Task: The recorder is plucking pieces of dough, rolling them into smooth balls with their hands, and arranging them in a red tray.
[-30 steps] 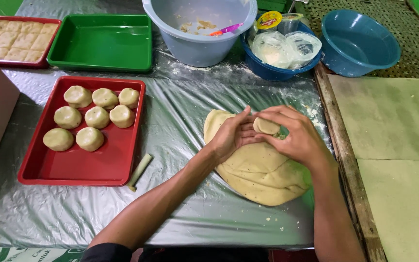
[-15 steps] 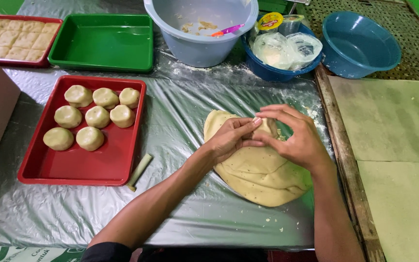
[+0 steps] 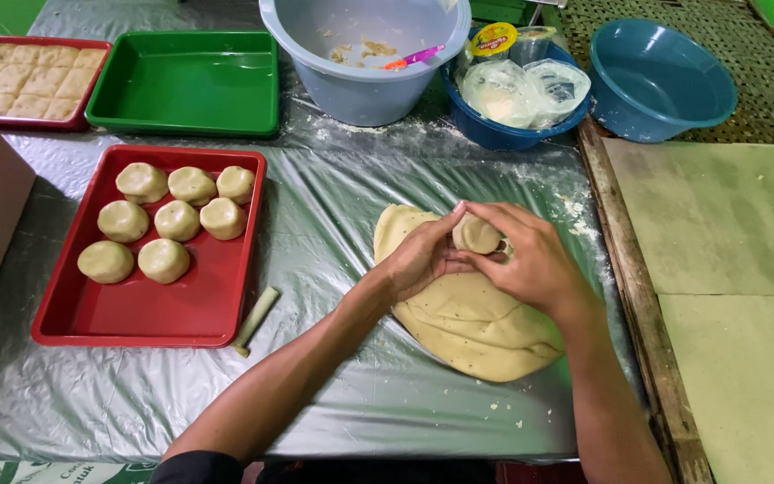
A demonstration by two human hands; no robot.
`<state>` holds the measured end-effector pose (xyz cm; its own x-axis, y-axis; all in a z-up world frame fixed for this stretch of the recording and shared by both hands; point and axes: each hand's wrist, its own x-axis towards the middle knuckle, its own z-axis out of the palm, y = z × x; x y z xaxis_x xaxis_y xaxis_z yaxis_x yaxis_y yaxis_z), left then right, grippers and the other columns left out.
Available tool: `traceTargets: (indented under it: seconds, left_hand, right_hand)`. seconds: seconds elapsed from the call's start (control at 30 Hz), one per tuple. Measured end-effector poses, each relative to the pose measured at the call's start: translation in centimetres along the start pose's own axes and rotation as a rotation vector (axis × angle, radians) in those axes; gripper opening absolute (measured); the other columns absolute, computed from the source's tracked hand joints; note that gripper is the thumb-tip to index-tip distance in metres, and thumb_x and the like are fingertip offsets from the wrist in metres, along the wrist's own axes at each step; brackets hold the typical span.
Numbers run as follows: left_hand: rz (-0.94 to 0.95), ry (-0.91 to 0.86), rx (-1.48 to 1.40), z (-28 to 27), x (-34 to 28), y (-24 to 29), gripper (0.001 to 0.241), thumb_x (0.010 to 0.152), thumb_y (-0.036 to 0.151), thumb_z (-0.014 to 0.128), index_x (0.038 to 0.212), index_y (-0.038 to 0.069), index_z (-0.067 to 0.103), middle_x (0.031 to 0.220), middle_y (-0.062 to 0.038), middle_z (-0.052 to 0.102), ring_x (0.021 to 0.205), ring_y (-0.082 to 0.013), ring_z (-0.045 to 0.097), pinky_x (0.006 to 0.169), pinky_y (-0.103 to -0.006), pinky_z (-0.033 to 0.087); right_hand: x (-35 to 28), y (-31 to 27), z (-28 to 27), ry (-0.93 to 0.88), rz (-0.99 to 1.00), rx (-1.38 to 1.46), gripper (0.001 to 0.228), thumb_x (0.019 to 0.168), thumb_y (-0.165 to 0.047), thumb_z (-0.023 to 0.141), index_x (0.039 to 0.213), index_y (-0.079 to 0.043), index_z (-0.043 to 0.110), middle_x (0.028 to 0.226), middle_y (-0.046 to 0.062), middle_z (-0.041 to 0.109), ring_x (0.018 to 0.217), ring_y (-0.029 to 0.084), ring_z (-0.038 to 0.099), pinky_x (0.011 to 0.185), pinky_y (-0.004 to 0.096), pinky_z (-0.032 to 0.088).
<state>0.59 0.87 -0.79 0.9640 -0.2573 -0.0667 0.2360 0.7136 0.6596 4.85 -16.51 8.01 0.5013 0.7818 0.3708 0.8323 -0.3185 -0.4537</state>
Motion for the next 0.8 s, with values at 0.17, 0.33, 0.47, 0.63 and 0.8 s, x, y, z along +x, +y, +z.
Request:
traceTargets:
  seconds: [0.17, 0.33, 0.47, 0.63, 0.8]
  left_hand:
    - [-0.001, -0.043, 0.005, -2.2, 1.2, -1.7, 0.086, 0.101, 0.072, 0.047, 0.13, -0.007, 0.059, 0.119, -0.021, 0.069, 0.105, -0.0284, 0.073, 0.1, -0.0472, 0.057]
    - [-0.004, -0.059, -0.015, -0.5, 0.2, -0.3, 0.098, 0.099, 0.081, 0.039, 0.131, -0.01, 0.057, 0.115, -0.02, 0.068, 0.112, -0.0316, 0.069, 0.106, -0.0488, 0.052]
    - [-0.027, -0.039, 0.002, 0.6, -0.4, 0.8, 0.104, 0.095, 0.077, 0.032, 0.141, -0.015, 0.046, 0.129, -0.034, 0.06, 0.121, -0.0407, 0.062, 0.106, -0.0462, 0.051]
    - [-0.041, -0.053, -0.011, 0.6, -0.5, 1.0, 0.105, 0.092, 0.074, 0.032, 0.146, -0.016, 0.04, 0.129, -0.034, 0.058, 0.12, -0.0409, 0.062, 0.104, -0.0445, 0.051]
    - [0.084, -0.213, -0.062, -2.2, 1.2, -1.7, 0.058, 0.114, 0.041, 0.029, 0.143, -0.004, 0.049, 0.126, -0.029, 0.063, 0.118, -0.0427, 0.064, 0.106, -0.0508, 0.053]
  right_hand:
    - [0.1, -0.6, 0.1, -0.018, 0.034, 0.002, 0.04, 0.081, -0.01, 0.083, 0.119, -0.006, 0.071, 0.121, 0.016, 0.07, 0.112, 0.038, 0.07, 0.09, 0.046, 0.06]
    - [-0.3, 0.7, -0.1, 0.089, 0.354, 0.344, 0.05, 0.078, -0.004, 0.084, 0.126, -0.01, 0.07, 0.124, 0.014, 0.067, 0.114, 0.032, 0.067, 0.087, 0.041, 0.062]
    - [0.9, 0.3, -2.6, 0.204, 0.471, 0.775, 0.043, 0.088, 0.0, 0.07, 0.13, -0.001, 0.062, 0.12, 0.016, 0.067, 0.101, 0.02, 0.068, 0.085, 0.03, 0.061]
    - [3.4, -1.5, -4.4, 0.011, 0.418, 1.03, 0.063, 0.075, 0.016, 0.063, 0.136, 0.005, 0.053, 0.137, 0.02, 0.061, 0.115, 0.024, 0.063, 0.096, 0.03, 0.054]
    - [8.7, -7.7, -4.0, -0.311, 0.18, 0.618, 0.062, 0.066, 0.011, 0.078, 0.125, 0.003, 0.062, 0.121, 0.016, 0.071, 0.105, 0.024, 0.072, 0.098, 0.032, 0.061]
